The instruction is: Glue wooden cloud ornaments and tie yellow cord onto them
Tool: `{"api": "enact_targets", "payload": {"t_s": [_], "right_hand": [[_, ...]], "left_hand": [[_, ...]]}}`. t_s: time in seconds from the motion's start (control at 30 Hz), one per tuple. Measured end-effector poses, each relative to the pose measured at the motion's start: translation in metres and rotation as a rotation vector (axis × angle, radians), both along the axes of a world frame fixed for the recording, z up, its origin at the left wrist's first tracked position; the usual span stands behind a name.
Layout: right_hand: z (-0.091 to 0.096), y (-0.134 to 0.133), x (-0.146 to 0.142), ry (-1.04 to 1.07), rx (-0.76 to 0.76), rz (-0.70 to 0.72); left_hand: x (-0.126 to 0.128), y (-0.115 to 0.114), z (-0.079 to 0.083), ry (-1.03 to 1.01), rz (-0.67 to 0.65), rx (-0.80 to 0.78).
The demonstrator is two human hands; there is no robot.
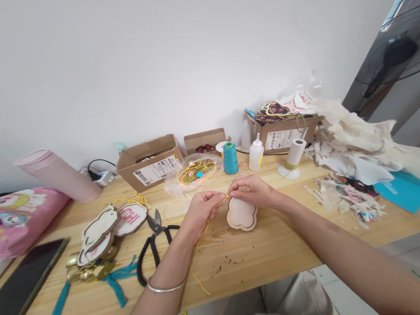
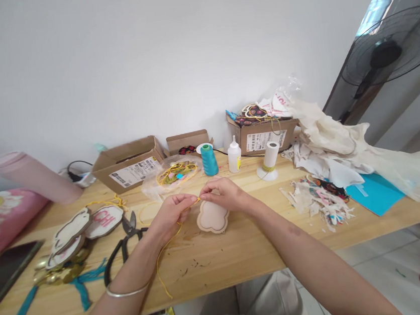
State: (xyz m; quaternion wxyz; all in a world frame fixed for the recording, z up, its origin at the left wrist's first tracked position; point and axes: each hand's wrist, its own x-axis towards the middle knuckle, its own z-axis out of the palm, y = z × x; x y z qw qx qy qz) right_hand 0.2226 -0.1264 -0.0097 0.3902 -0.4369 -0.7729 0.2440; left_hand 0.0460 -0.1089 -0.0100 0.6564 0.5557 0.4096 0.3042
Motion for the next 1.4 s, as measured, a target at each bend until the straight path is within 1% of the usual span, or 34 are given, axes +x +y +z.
{"api": "enact_targets", "payload": {"t_s": [0.13, 0.43, 0.67, 0.97, 1.17, 1.4], "right_hand": [[0.0001, -0.0006, -0.0003, -0.009, 0.0, -0.019], [0.0041, -0.0022, -0.0006, -0.003, -0.007, -0.01], [0.0059, -0.0034, -0.0012, -0.007, -0.001, 0.005], [0.004, -0.0023, 0.0003, -0.009, 0.005, -0.002], [0.002, -0.0015, 0.0007, -0.023, 0.019, -0.002], [0.002, -0.0013, 0.0005, -0.039, 0.022, -0.01]], "left_hand": [[0.0003, -0.0018, 0.0025, 0.027, 0.002, -0.021], [-0.0017, -0.0011, 0.0031, -0.067, -0.102, -0.047], [-0.0017, -0.0007, 0.0032, -0.062, -0.145, -0.044], [-0.0019, -0.0009, 0.0032, -0.061, -0.125, -0.03], [-0.0017, -0.0017, 0.0026, -0.004, -0.109, 0.027], [-0.0024, -0.0013, 0.0005, 0.004, -0.112, 0.027]]}}
